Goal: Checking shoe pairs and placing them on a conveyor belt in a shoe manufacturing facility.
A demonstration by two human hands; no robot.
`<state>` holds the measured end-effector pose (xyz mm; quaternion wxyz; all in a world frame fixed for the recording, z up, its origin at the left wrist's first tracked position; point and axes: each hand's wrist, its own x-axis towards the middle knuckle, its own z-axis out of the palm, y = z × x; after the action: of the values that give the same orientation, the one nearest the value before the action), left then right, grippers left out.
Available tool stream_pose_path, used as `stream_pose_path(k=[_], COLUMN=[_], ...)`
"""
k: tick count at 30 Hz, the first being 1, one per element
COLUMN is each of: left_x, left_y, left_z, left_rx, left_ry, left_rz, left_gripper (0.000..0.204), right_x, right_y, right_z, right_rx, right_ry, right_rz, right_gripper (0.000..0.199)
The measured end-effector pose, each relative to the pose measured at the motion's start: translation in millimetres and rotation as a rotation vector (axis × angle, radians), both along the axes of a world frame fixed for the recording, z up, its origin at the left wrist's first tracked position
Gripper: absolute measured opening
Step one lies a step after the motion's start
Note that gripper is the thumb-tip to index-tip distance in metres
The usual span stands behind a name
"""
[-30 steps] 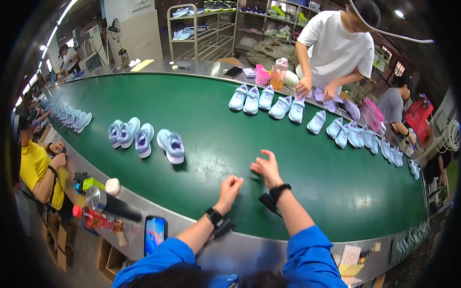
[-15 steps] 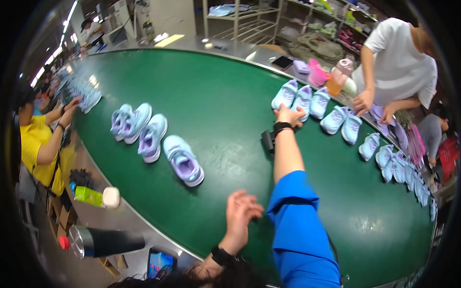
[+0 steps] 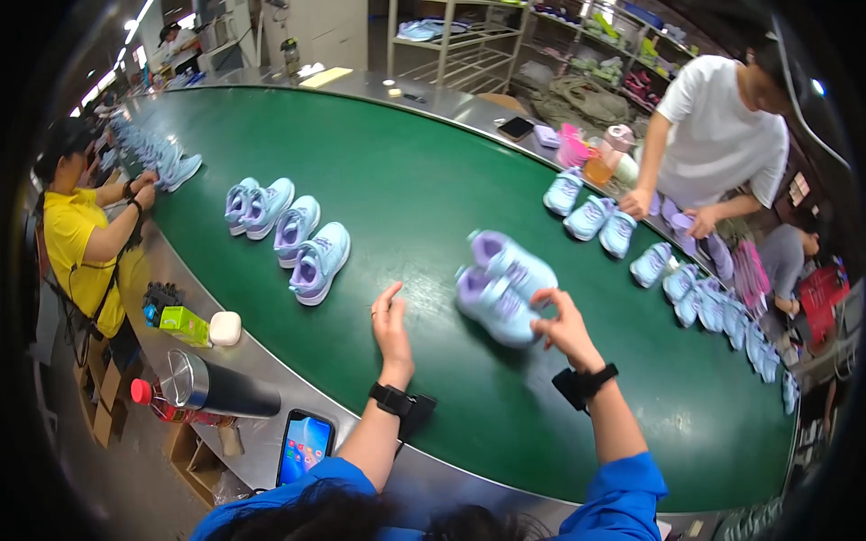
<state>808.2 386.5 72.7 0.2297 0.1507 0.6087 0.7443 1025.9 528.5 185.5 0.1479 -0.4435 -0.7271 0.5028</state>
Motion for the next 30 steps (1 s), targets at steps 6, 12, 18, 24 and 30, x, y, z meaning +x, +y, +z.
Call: stream_pose_path(k=[6,12,18,24,30], left_x=[2.7,88.6,130.4,150.2,137.5], left_y=[-4.9,-15.9,-34.5,-29.7,-52.0], left_z=[-31.2,32.2,65.4,33.7,65.6], left_rx=[-0.193,-0.454,-0.224,-0.578,-0.578], left_ry=[0.197,0.744,0.683,0.859,-0.012], left_rz=[-0.222,-0.596,-0.965,-0.75,-0.965], left_gripper=[0.029,0.038,0.046,0.047,0.032], right_x=[84.9,158.1,163.3,116.1,119.3], right_y=[-91.4,-131.6,-160.7,-230.5,-209.4], right_z=[56.9,9.2,-9.8,-14.5,-32.3], right_rx=[0.016,0.187,0.757,0.133,0.224], right_ry=[-0.208,-0.069,-0.284,-0.522,-0.39], right_rz=[0.304,-0.064,-0.337,-0.189,-0.47], right_gripper=[0.032,0.039,0.045,0.088,0.058])
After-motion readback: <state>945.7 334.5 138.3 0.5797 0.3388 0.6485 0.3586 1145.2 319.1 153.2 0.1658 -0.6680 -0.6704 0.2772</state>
